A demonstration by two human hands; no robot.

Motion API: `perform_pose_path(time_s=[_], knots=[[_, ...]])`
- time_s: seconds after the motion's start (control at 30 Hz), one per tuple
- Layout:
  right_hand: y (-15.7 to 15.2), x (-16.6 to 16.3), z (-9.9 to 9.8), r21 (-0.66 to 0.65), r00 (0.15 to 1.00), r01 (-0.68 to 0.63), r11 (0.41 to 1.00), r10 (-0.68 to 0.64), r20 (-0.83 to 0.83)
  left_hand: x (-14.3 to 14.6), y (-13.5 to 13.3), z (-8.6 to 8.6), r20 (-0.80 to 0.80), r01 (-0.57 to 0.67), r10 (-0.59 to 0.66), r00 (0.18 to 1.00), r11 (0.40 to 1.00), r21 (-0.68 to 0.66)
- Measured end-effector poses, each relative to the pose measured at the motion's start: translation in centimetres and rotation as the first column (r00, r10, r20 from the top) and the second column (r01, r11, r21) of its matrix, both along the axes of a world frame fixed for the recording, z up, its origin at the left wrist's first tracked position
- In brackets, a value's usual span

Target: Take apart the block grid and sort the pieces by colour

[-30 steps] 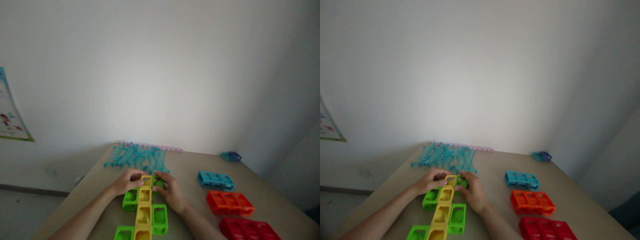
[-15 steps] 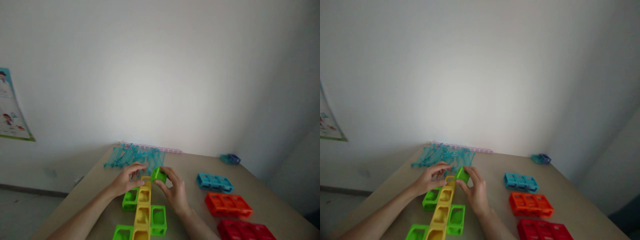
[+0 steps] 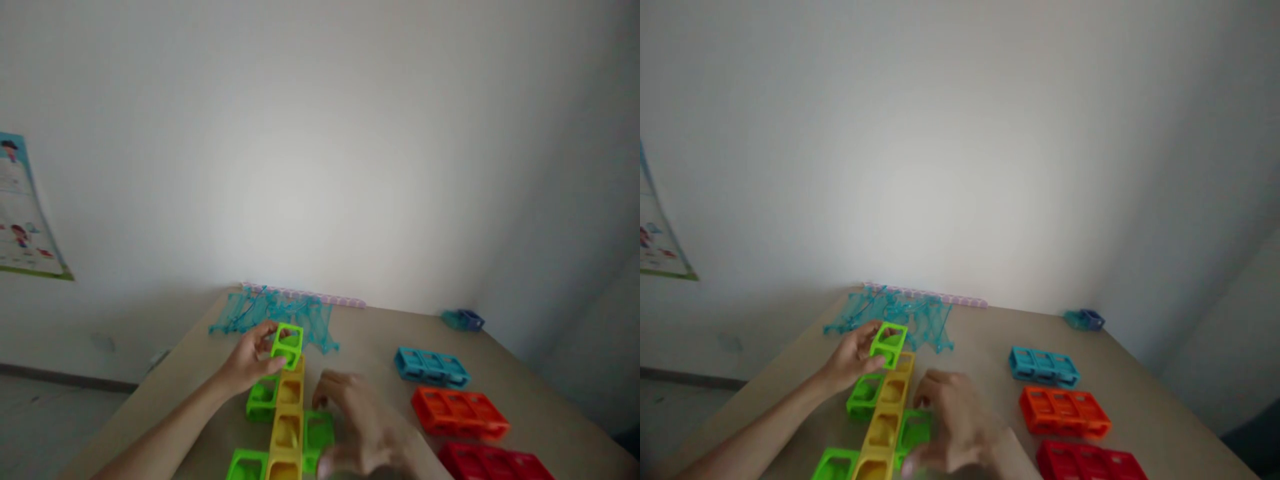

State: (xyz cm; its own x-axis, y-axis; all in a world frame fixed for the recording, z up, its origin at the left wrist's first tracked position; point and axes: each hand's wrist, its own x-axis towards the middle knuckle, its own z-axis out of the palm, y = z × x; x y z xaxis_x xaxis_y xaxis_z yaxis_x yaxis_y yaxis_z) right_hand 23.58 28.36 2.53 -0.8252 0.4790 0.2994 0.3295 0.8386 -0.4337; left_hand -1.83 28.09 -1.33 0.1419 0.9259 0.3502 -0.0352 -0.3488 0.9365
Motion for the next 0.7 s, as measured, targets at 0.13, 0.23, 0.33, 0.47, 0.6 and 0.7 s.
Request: perform_pose_path(time_s=[0.13, 0.23, 0.33, 0.47, 0.6, 0.7], knots=[[-0.9, -0.5, -0.3, -0.018, 0.985, -0.035, 0.999, 0.038, 0.166, 0.5, -0.6, 0.4, -0.060, 0.242, -0.245, 0.968, 0.969, -0.043], [-1.0, -1.4, -0.7, -0.132, 0.992, 0.054, 0.990, -0.037, 0.124, 0.8, -0.9, 0.6, -0.146, 0.247, -0.253, 0.956, 0.967, -0.056], [-0.6, -1.7, -1.3, -0.273, 0.971, 0.229, 0.934, -0.200, 0.129, 0.9, -0.9, 0.5, -0.136, 0.231, -0.238, 0.962, 0.971, -0.068], [0.4, -1.5, -2.0, -0.327, 0.863, 0.492, 0.807, -0.502, 0.059, 0.7, -0.7, -0.1, -0.056, 0.222, -0.228, 0.972, 0.970, -0.095], [1.1, -1.8, -1.8, -0.495, 0.745, 0.463, 0.735, -0.625, -0.232, 0.4, -0.1, -0.6, 0.068, 0.143, -0.137, 0.988, 0.985, -0.096], [1.0, -2.4, -1.7, -0.694, 0.639, 0.191, 0.694, -0.625, -0.449, 0.4, 0.0, -0.4, -0.036, 0.030, -0.032, 0.999, 0.998, -0.060]])
